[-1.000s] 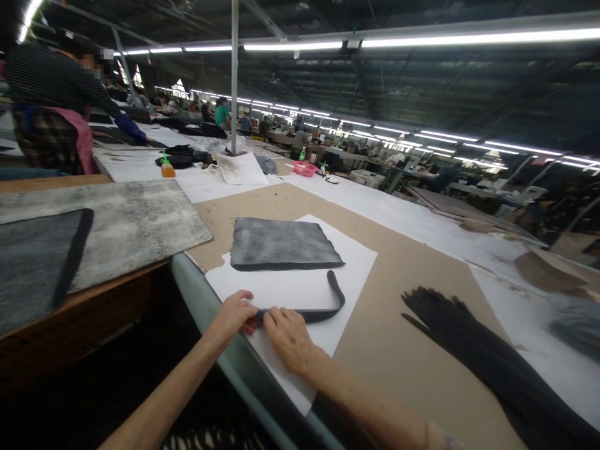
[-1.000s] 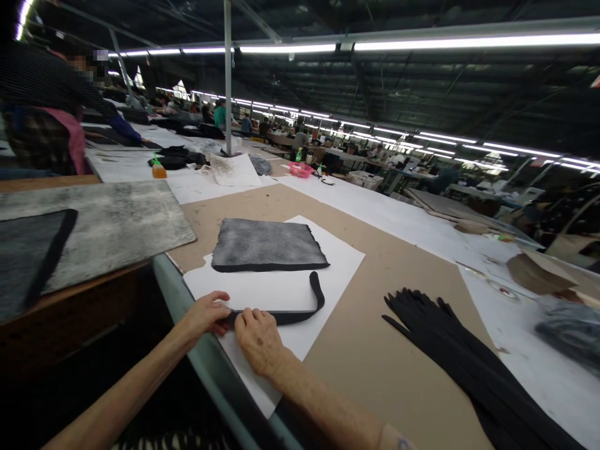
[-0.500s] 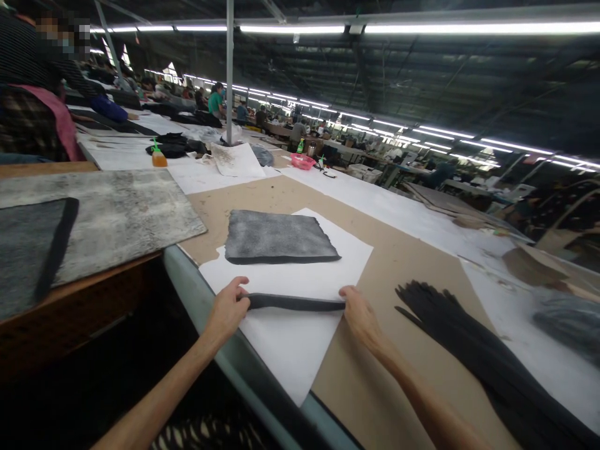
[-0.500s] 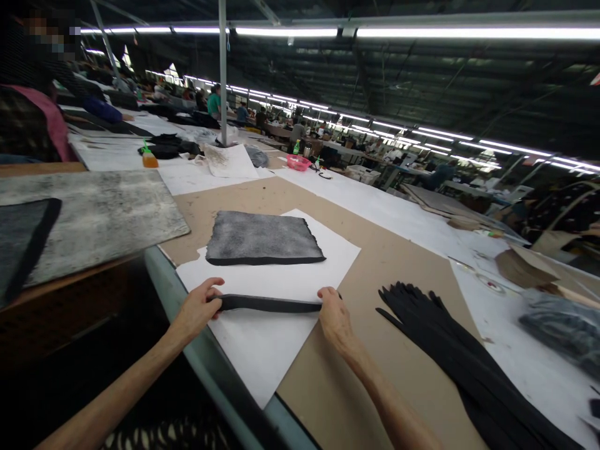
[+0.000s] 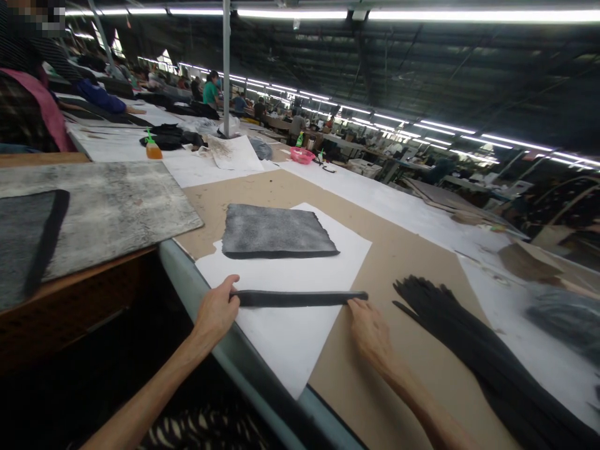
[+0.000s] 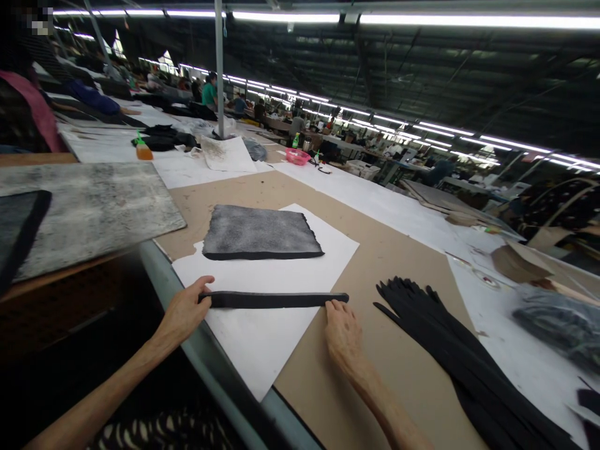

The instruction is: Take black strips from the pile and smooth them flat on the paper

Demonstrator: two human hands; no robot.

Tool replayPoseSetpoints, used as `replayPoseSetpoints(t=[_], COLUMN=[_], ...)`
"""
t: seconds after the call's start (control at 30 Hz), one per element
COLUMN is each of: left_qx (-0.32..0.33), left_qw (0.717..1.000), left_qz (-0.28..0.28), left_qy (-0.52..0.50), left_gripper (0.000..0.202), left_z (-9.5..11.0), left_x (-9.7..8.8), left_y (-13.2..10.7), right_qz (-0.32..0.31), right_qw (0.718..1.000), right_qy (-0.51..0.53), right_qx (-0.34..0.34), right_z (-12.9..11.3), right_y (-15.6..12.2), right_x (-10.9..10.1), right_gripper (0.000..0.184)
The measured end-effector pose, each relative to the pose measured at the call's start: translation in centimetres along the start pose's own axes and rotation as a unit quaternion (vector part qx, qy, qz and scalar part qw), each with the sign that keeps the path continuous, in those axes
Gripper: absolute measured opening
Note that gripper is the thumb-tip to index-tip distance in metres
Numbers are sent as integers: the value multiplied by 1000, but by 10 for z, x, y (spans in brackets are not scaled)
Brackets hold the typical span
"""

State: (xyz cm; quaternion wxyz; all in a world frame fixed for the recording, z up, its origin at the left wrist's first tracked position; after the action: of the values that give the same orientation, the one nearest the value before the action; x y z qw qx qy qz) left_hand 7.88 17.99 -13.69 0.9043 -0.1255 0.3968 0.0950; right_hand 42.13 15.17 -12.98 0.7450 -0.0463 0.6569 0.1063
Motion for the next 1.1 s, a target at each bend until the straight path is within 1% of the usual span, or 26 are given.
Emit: replayPoseSetpoints(t=[0.07,0.13,0.3,0.43,0.57,0.63,0.7,0.77,0.8,0.9,0.97,1.0,1.03,1.1], left_qx=[-2,-2,4,3,6,16,25,30,32,38,40,41,42,38], left_qw=[1000,1000,999,999,1000,1000,1000,999,999,999,999,999,999,999], left_qz=[4,9,34,33,19,16,16,18,20,28,25,21,18,14], left_qy=[3,5,-1,-5,8,2,-7,-13,-15,-17,-18,-20,-24,-33], left_gripper=[46,46,46,46,44,44,45,45,45,45,46,46,46,47], left_z=[2,5,13,14,10,9,8,6,5,4,3,2,1,-3], left_x=[-1,-2,-5,-3,0,0,1,3,4,6,6,6,6,3], left_y=[0,0,3,5,5,5,5,6,6,7,7,7,6,6], right_qz=[-23,-34,-38,-23,6,17,38,67,79,92,88,83,78,68], right_qw=[1000,999,999,999,998,998,997,994,992,988,987,987,989,994], right_qy=[-3,-1,-11,-32,-55,-60,-68,-89,-102,-120,-110,-102,-93,-77], right_qx=[7,11,2,-8,-42,-34,-13,1,0,-44,-82,-90,-86,-47], right_z=[-3,-2,4,10,17,21,22,15,7,-29,-52,-58,-60,-48], right_y=[3,12,40,48,49,50,51,53,55,64,72,77,81,88], right_x=[3,3,-2,2,7,7,0,-11,-18,-33,-39,-40,-40,-41], right_gripper=[51,52,47,45,42,41,39,35,32,22,18,18,18,18])
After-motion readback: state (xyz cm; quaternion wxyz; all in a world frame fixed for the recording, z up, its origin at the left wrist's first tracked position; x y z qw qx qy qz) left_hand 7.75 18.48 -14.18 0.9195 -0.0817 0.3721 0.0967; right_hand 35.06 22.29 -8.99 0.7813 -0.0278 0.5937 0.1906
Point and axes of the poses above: each hand's wrist, its own y-axis towards the middle knuckle, its own x-axis out of the palm, z = x × y, the point moved 4 cm from there along y, towards the middle knuckle, and after that the axes turned 14 degrees about -x, right-handed, at the moved point
